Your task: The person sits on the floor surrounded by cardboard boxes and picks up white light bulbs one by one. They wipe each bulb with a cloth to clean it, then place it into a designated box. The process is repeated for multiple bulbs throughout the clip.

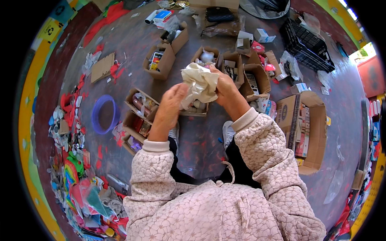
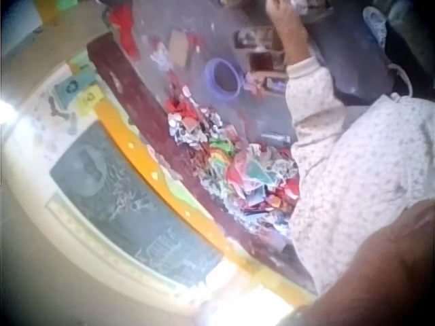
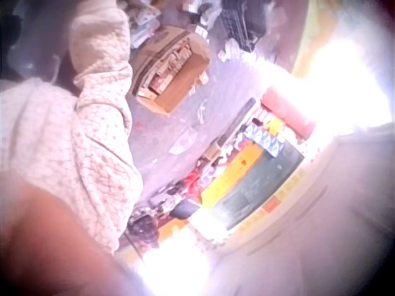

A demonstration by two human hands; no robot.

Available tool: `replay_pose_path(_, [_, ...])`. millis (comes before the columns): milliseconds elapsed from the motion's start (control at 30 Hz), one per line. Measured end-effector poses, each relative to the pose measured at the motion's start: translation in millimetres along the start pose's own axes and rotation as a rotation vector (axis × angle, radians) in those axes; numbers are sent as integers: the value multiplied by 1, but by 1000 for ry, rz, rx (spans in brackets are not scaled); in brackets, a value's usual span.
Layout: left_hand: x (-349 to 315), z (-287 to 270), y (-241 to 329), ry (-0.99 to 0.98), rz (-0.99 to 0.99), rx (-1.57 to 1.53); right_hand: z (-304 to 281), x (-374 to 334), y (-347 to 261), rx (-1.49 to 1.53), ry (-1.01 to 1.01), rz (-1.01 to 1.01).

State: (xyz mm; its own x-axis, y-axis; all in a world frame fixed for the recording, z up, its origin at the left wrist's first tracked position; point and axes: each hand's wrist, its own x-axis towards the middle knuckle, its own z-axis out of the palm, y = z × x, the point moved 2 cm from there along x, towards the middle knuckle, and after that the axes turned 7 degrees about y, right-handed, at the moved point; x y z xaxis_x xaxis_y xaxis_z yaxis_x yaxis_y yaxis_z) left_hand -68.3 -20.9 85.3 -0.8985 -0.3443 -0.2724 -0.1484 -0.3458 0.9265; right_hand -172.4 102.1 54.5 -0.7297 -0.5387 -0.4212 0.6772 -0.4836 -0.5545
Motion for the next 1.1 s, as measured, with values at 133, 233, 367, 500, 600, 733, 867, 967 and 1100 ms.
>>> replay_pose_path(133, [3, 0, -14, 82, 36, 269, 15, -13, 10, -54, -28, 149])
replay_pose_path(233, [14, -17, -21, 194, 157, 271, 14, -13, 4, -327, -14, 71])
replay_pose_path(367, [8, -11, -12, 142, 331, 580, 24, -28, 4, -665, -105, -111])
replay_pose_path(500, [2, -2, -9, -41, 124, 366, 12, -14, 10, -280, -107, 3])
replay_pose_path(600, [-3, -8, 2, -51, -100, 210, 9, -8, 8, -76, -56, 24])
replay_pose_path(733, [3, -22, -3, 34, -188, 19, 6, -4, 5, -10, 92, 4])
replay_pose_path(867, [16, -39, -17, 201, -147, -74, -3, -1, -9, -66, 161, -197])
replay_pose_path(967, [11, -12, -13, 6, -233, -234, -6, -1, -6, -743, 283, -814])
replay_pose_path(1100, [-5, -3, -9, -230, -164, -111, 36, -34, 21, -926, 322, -895])
